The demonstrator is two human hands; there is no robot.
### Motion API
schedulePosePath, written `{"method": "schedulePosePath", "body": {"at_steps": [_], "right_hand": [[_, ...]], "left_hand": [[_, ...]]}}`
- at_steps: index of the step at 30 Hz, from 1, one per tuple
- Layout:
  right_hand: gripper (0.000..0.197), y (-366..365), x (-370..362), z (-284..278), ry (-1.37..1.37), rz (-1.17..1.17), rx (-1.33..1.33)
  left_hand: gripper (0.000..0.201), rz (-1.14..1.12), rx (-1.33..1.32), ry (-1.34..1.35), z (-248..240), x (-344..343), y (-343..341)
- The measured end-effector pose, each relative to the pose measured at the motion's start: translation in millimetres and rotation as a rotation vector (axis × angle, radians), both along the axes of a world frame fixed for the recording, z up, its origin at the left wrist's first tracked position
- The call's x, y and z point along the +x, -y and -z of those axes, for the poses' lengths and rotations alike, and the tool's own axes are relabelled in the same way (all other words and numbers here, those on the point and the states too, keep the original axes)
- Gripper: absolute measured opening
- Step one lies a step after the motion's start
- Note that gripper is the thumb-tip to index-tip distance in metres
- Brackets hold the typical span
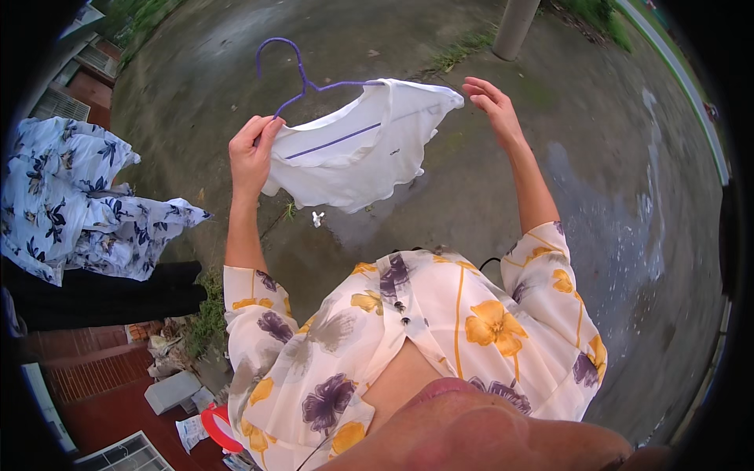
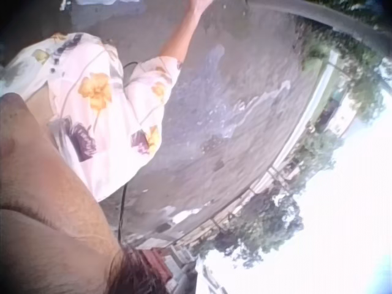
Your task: The person washes clothes by hand in basins containing soap and water, scrubs the items, and then places them on hangers to dry on a line.
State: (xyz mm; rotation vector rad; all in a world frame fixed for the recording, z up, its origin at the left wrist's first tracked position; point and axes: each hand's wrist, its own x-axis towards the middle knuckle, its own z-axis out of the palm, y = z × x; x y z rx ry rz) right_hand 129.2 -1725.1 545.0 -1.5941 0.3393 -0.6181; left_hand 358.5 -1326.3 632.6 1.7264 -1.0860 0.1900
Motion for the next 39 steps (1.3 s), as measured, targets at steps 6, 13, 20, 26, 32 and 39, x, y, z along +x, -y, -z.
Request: {"method": "schedulePosePath", "body": {"at_steps": [6, 13, 20, 26, 32, 39], "right_hand": [[0.044, -59.2, 11.1, -50.5, 0.171, 0.134, -0.624], [0.028, -32.1, 21.1, -50.3, 0.031, -0.152, -0.451], [0.024, -91.8, 52.2, -105.5, 0.058, -0.236, -0.747], [0.024, -88.6, 62.5, -88.7, 0.042, -0.157, -0.538], [0.023, -76.9, 57.2, -78.3, 0.025, -0.17, -0.416], [0.023, -70.8, 57.9, -72.3, -0.005, -0.22, -0.366]], "left_hand": [[0.016, -0.024, 0.02, -0.001, -1.8, -1.0, -2.7], [0.014, -0.015, -0.021, 0.013, 0.1, 4.1, 5.3], [0.012, 0.035, -0.031, 0.042, 0.1, 3.2, 4.7], [0.037, 0.192, -0.107, -0.357, -0.9, 26.2, -17.1], [0.043, 0.036, 0.142, -0.272, 19.9, 43.2, -51.6], [0.021, -0.017, 0.206, -0.131, 32.3, 47.8, -56.4]]}}
